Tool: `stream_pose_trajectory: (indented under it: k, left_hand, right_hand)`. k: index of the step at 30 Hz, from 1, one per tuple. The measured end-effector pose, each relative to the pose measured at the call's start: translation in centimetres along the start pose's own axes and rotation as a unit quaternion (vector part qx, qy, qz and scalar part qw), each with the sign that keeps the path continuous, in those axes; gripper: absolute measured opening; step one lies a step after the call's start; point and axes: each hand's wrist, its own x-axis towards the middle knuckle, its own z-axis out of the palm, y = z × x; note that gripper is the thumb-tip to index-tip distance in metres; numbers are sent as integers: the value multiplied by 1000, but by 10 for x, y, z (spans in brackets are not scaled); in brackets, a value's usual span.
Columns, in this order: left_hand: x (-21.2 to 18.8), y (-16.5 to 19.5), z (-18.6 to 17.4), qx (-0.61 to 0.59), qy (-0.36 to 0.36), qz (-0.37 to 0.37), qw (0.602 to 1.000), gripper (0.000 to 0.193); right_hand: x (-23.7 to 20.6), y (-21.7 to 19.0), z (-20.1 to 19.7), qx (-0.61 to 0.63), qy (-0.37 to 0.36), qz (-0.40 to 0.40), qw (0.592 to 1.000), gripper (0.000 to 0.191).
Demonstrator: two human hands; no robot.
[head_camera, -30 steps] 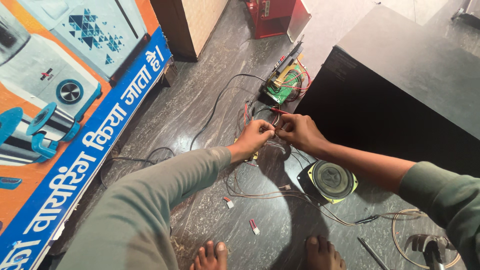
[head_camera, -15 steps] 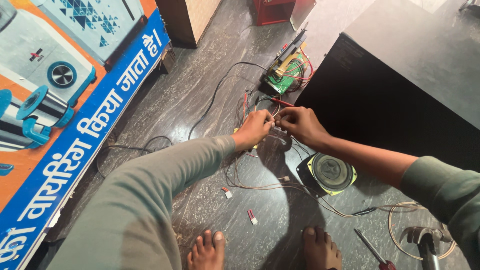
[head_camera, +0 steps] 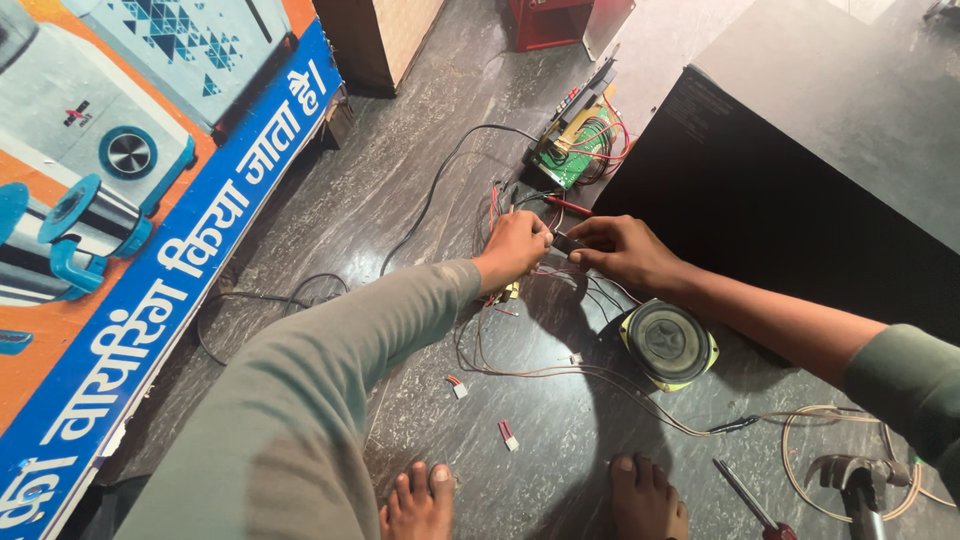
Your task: The person sits on the floor and works on a small electronic device, connecting wires and wrapping them with electrical tape. They handle a circuit board, a speaker, and a transformer, using a screwdriver and electrical tape to secure connections.
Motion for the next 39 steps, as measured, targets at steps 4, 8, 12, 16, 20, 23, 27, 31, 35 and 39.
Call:
stream_pose_trajectory:
  k: [4, 8, 12, 16, 20, 23, 27, 31, 35, 39]
  left_hand:
    - [2, -6, -1, -33, -19, 1, 999, 15]
    - [6, -14, -6, -40, -45, 16, 998, 14]
    - [9, -17, -8, 89, -21, 143, 986, 16]
    - [12, -15, -2, 101, -25, 113, 988, 20]
    - [19, -13, 3, 164, -19, 146, 975, 21]
    - [29, -15, 3, 213, 3, 175, 961, 19]
    - [32, -24, -3, 89, -24, 145, 985, 15]
    - [25, -29, -5, 80, -56, 194, 976, 21]
    - [11, -27, 2, 113, -13, 201, 973, 38]
    - [1, -25, 7, 117, -30, 185, 975, 31]
  right_hand:
    - [-5, -4, -4, 8, -12, 44, 999, 43]
    - [-7, -7, -3, 23, -18, 51, 998, 40]
    - [-8, -10, 1, 10, -19, 48, 999, 36]
    - [-14, -23, 1, 80, -23, 29, 996, 36]
    - [-17, -50, -5, 73, -62, 70, 993, 37]
    - [-20, -70, -10, 26, -92, 89, 991, 47]
    - [-16, -82, -12, 212, -88, 98, 968, 52]
    - [10, -71, -43, 375, -46, 148, 914, 38]
    - [36, -47, -44, 507, -10, 143, 850, 26]
    - [48, -39, -40, 557, 31, 142, 817, 32]
